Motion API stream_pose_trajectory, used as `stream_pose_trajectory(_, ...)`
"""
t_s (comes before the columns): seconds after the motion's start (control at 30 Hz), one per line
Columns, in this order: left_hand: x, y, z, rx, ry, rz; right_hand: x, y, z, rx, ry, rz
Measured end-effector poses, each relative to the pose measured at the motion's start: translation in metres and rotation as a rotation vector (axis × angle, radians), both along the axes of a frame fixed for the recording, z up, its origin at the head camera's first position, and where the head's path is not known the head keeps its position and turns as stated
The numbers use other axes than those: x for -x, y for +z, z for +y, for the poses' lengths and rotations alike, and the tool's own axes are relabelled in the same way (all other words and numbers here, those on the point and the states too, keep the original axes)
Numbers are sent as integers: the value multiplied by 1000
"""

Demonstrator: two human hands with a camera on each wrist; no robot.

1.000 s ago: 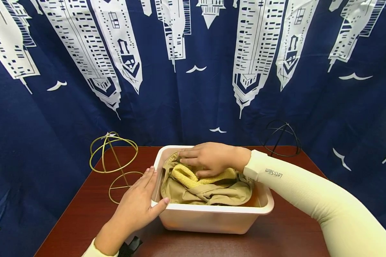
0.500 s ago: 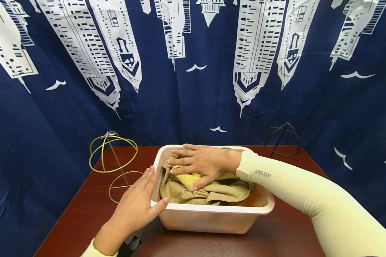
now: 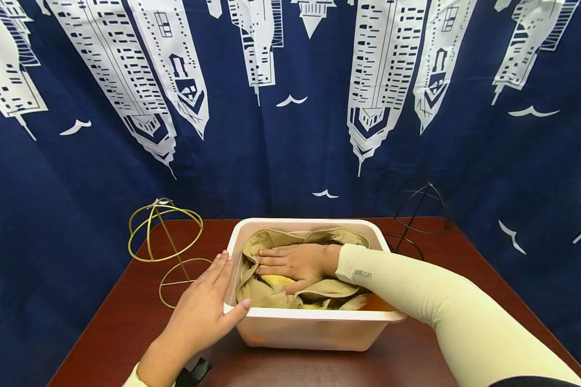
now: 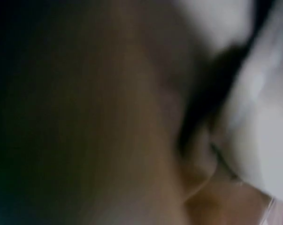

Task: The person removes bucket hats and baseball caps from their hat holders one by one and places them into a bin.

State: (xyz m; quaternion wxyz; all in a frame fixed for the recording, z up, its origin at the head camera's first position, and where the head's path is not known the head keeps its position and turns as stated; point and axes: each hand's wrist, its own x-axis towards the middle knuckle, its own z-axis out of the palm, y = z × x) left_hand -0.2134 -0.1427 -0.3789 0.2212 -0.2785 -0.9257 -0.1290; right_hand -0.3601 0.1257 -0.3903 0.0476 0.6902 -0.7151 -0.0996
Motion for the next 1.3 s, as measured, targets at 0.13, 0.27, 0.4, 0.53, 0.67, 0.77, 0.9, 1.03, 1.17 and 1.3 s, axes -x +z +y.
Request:
stream_pose_trajectory(0.13, -2, 1, -2, 4, 8, 6, 0, 5, -5, -7, -15, 30)
stream_pose_trajectory(0.27, -1, 2, -1, 9, 2, -2, -7, 28, -5, -3, -36, 84)
stream_pose_trajectory(0.4, -1, 1, -1, 10, -3, -1, -18, 60, -2, 20, -90, 87)
stream_pose_trajectory(0.53, -1, 0, -1, 5, -5, 8, -31, 90, 7, 74, -177, 85)
stream_pose_trajectory(0.67, -1, 1, -1, 6, -7, 13, -44, 106, 24, 115, -240, 82)
stream_pose_trajectory(0.77, 0, 1, -1, 5, -12, 22, -53, 107, 41, 116, -295, 53)
stream_pose_trajectory(0.9, 0, 0, 0, 0, -18, 29, -62, 101, 62, 70, -370, 12)
stream_pose_trajectory(1.03, 0, 0, 0, 4, -16, 33, -67, 94, 75, 8, -404, 37)
stream_pose_trajectory(1.17, 0, 1, 0, 6, -13, 39, -64, 87, 75, -54, -386, 124)
stream_pose_trajectory(1.3, 0, 1, -1, 4, -12, 38, -60, 76, 65, -149, -335, 180)
